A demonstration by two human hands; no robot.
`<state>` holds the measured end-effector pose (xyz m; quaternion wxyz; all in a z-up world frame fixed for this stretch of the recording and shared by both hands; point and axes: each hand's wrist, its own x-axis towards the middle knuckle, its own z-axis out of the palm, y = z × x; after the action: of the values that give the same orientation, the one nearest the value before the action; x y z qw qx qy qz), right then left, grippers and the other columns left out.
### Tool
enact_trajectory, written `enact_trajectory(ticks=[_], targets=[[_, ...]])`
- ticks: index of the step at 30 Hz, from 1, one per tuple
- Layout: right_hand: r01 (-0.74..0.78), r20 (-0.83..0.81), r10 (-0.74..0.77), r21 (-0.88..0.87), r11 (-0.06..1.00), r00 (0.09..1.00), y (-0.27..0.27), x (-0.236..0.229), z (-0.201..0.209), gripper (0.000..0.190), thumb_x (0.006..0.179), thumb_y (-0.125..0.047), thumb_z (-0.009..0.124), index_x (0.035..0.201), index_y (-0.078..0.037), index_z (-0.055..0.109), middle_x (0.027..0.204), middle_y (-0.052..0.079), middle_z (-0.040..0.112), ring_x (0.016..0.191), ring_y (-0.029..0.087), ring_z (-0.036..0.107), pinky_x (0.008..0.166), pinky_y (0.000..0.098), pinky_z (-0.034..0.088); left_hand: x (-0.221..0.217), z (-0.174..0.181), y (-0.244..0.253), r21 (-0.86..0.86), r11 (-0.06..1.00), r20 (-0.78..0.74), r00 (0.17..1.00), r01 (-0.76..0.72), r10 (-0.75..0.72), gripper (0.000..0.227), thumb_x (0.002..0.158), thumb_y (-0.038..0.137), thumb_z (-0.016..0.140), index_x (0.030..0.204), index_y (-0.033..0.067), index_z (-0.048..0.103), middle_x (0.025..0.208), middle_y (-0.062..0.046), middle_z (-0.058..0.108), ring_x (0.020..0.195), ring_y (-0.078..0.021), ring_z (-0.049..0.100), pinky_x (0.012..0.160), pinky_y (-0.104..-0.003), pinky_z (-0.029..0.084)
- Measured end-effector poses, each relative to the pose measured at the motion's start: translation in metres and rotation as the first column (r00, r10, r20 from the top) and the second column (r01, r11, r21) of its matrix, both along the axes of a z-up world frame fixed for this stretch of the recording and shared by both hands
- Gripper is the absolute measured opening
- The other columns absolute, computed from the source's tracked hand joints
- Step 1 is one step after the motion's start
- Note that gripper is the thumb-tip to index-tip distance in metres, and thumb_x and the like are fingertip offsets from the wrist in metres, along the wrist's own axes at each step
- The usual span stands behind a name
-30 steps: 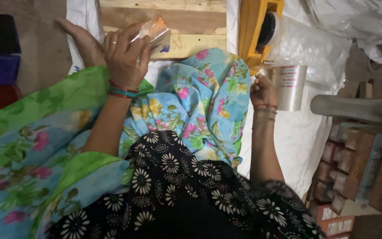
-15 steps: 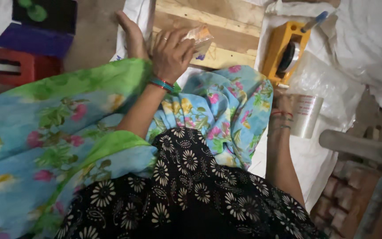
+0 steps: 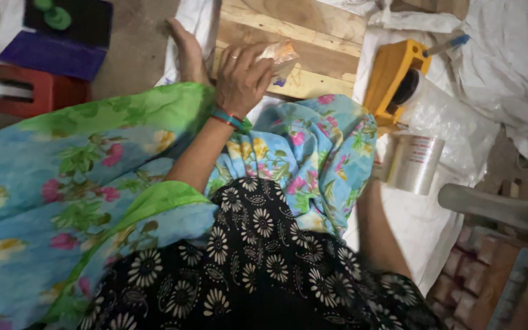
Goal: The person wraps small rectangular items in clear plastic bags using a handheld sealing device. They place each item into a bag, seal it with the device, and set the wrapped item aside on a wooden board.
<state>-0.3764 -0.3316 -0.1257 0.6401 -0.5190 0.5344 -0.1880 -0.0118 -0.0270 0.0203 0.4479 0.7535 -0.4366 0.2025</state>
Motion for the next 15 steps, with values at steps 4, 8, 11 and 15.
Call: enact_trajectory(ticks=[4,8,11,15], targets=[[0.092,0.203,-0.055,-0.176,0.98,0.978,0.016,0.036,0.062,0.007,0.098,-0.011,0.067,0.093,-0.007,0.064,0.074,0.004,0.061,0.062,0.013,0.055,0.056,0.0274,0.044,-0.001,-0.012,-0.002,0.017,1.0,0.033,0.999,0.001,-0.002,0.014,0.091,0.015,0.078,0.104,0.0118,0.072,0.127,-0.008,0.064,0.117,-0.0319,0.06,0.104,-0.047,0.046],[0.066,0.464,0.079,-0.287,0.956,0.882,0.045,0.096,0.175,0.017,0.106,-0.01,0.067,0.092,-0.005,0.06,0.088,0.001,0.062,0.077,0.009,0.057,0.069,0.0228,0.048,-0.002,-0.022,-0.004,0.073,0.996,0.036,0.998,-0.045,0.042,0.01,0.096,0.021,0.077,0.104,0.0156,0.074,0.139,-0.003,0.062,0.121,-0.0291,0.061,0.107,-0.044,0.047],[-0.157,0.458,0.276,-0.28,0.947,0.845,0.089,0.176,0.211,0.009,0.101,-0.012,0.07,0.098,-0.006,0.064,0.089,0.0,0.061,0.075,0.008,0.055,0.066,0.0213,0.044,-0.003,-0.026,-0.003,0.1,0.993,0.08,0.995,-0.063,0.055,0.014,0.097,0.027,0.076,0.107,0.0167,0.075,0.151,-0.003,0.055,0.126,-0.028,0.06,0.109,-0.043,0.046],[-0.409,0.22,0.538,-0.443,0.798,0.813,0.145,0.258,0.201,0.021,0.1,-0.019,0.072,0.084,-0.005,0.069,0.073,-0.001,0.063,0.065,0.005,0.053,0.06,0.0206,0.041,0.0,-0.019,-0.003,0.088,0.996,0.079,0.997,-0.023,0.016,0.012,0.096,0.022,0.073,0.106,0.0147,0.073,0.159,-0.005,0.048,0.128,-0.0249,0.06,0.112,-0.043,0.045]])
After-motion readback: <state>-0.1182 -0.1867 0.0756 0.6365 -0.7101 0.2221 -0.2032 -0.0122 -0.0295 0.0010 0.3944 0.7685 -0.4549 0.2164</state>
